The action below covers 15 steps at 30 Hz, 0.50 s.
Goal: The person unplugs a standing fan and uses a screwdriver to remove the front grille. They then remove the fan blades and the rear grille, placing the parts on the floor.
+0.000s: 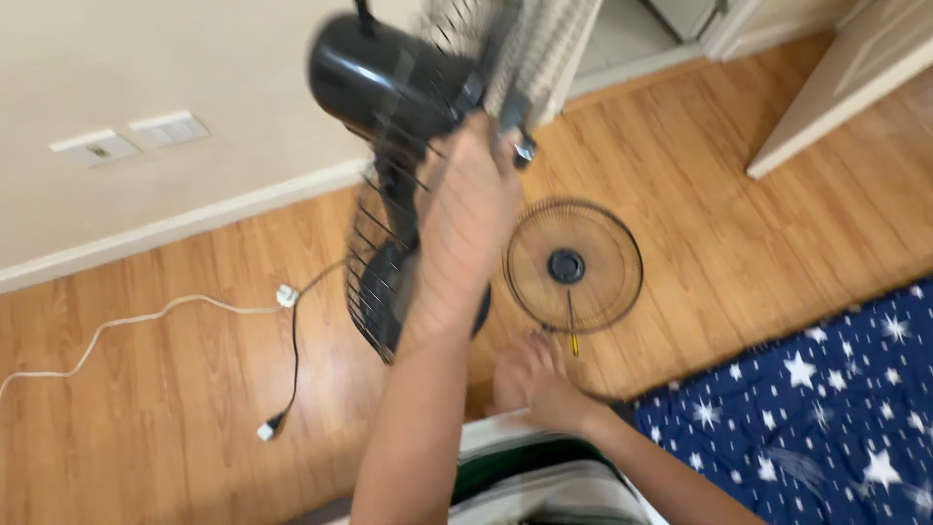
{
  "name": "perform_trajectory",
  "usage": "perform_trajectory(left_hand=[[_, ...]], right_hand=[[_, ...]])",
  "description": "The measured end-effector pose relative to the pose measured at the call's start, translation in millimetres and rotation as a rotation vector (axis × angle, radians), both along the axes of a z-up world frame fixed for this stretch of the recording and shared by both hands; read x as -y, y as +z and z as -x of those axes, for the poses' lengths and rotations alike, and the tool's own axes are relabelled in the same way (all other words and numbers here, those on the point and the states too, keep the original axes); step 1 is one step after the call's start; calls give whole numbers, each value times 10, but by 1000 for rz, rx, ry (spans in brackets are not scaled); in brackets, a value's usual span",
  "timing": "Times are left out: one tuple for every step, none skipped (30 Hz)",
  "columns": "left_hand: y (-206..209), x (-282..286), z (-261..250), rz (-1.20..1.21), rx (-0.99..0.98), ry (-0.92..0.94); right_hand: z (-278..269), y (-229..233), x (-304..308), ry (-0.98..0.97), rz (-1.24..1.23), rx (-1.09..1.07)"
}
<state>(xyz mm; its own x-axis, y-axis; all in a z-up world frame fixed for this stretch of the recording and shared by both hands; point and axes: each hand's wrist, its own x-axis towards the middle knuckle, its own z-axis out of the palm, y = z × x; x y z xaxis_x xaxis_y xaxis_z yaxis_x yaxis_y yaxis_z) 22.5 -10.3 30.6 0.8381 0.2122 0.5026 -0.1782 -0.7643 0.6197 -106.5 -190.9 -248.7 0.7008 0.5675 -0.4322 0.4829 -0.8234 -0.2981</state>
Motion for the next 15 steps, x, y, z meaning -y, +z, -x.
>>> perform_trajectory(left_hand=[[7, -22, 43, 16, -41, -22], [9, -62, 69, 32, -82, -44], [28, -96, 5, 48, -107, -61], [15, -102, -5, 71, -88, -63], [-28, -131, 51, 92, -85, -57], [-75, -155, 50, 179, -218, -67], [-119, -161, 71, 260, -354, -74], [-144, -173, 112, 251, -297, -119], [-144, -196, 108, 231, -275, -141], [-121, -204, 93, 210, -283, -137], [-82, -198, 42, 195, -287, -134], [-42, -166, -6, 183, -301, -123], [-17, -124, 1, 177, -335, -98], [11, -78, 58, 169, -369, -72], [19, -96, 69, 148, -404, -50]], right_hand=[[274, -203, 152, 113, -210, 198], [505, -348, 331, 213, -419, 405], [522, -473, 469, 113, -482, 261], [474, -566, 580, 13, -543, 117], [432, -626, 671, -85, -602, -47], [292, -673, 761, -246, -567, -364], [115, -702, 837, -399, -522, -684], [-35, -675, 946, -548, -460, -1005], [-164, -583, 1087, -661, -387, -1240], [-273, -468, 1210, -725, -334, -1339], [-406, -334, 1346, -779, -279, -1398], [-511, -209, 1448, -827, -254, -1385], [-537, -70, 1577, -862, -213, -1382], [-548, 50, 1664, -896, -189, -1352], [-554, 113, 1621, -923, -187, -1317]])
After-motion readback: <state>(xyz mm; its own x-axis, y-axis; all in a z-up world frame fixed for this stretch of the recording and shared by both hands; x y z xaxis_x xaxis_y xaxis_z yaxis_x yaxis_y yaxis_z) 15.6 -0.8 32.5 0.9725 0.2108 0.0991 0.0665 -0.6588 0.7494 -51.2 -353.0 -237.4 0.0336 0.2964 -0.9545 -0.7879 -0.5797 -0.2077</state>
